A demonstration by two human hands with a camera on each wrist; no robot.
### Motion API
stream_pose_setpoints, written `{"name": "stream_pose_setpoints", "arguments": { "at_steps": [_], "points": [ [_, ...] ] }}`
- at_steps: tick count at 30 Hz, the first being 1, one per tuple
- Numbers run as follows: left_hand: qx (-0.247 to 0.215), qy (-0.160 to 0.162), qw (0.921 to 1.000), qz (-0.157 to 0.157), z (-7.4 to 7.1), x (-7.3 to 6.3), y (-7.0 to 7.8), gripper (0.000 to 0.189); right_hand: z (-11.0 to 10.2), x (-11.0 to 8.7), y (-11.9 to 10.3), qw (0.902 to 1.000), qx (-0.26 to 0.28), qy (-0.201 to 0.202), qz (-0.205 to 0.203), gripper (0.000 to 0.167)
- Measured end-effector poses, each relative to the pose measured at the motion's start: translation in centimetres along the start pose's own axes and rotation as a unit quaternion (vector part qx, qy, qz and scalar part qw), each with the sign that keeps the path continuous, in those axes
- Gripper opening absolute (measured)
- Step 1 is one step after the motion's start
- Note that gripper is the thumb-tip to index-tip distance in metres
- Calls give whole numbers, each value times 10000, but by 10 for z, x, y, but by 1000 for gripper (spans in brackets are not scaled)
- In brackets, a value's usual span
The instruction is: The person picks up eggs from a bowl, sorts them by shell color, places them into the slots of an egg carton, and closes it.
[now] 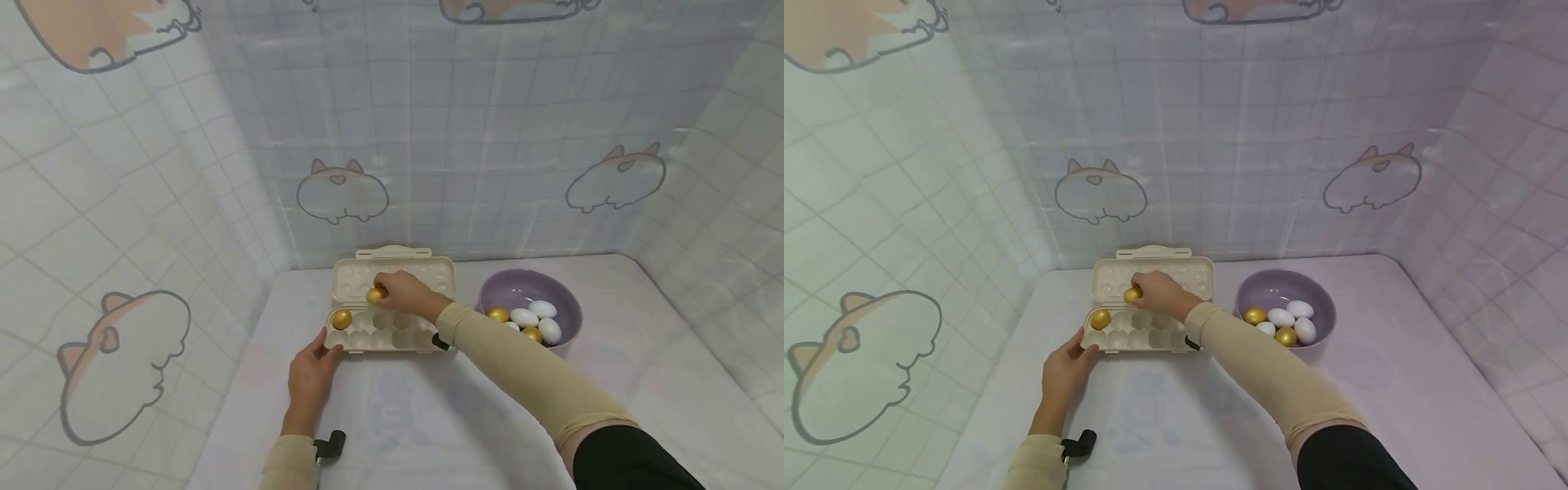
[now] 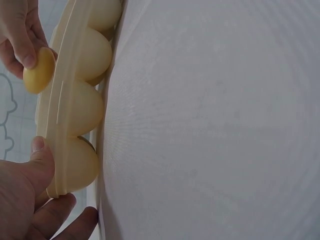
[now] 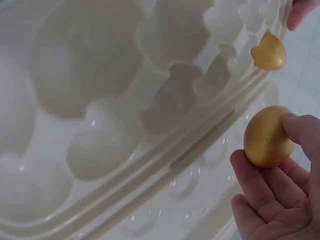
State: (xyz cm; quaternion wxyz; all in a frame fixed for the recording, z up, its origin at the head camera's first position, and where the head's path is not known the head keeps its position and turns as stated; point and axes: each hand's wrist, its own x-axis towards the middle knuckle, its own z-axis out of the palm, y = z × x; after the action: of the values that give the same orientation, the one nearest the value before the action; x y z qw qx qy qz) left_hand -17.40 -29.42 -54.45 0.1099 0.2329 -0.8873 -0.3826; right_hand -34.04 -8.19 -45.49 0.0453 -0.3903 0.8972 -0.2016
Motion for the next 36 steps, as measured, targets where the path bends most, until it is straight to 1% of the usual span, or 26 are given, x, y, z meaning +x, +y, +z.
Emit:
{"name": "stream_pose_setpoints", "arguments": {
  "at_steps": [5,7,12,15,18,20,24,26,31,34,36],
  "points": [
    [29,56,10000,73,0,-1,-2,64,12,5,-9,9998,-174,-25,-120,27],
    [18,52,10000,78,1,-1,-3,64,17,6,-14,9995,-286,-106,-123,24],
    [-21,-20,10000,59,3,0,-5,65,28,6,-24,9959,-810,-317,-254,15],
    [2,-16,10000,53,3,-1,-4,65,31,6,-29,9900,-1304,-268,-466,13],
    [52,4,10000,51,3,-1,-3,65,36,8,-32,9811,-1823,-162,-632,14],
    [77,16,10000,52,2,-1,-2,65,40,9,-33,9754,-2095,-132,-678,17],
    [52,26,10000,43,2,0,0,64,47,9,-35,9661,-2465,-52,-764,22],
    [24,25,10000,37,2,0,0,64,51,8,-36,9611,-2620,18,-872,20],
    [46,47,10000,42,3,-1,1,64,60,5,-37,9529,-2750,61,-1276,21],
    [68,88,9999,82,3,-1,1,63,65,4,-35,9503,-2803,111,-1349,25],
    [90,108,9999,77,3,0,1,63,67,4,-34,9521,-2766,144,-1296,30]
  ]
}}
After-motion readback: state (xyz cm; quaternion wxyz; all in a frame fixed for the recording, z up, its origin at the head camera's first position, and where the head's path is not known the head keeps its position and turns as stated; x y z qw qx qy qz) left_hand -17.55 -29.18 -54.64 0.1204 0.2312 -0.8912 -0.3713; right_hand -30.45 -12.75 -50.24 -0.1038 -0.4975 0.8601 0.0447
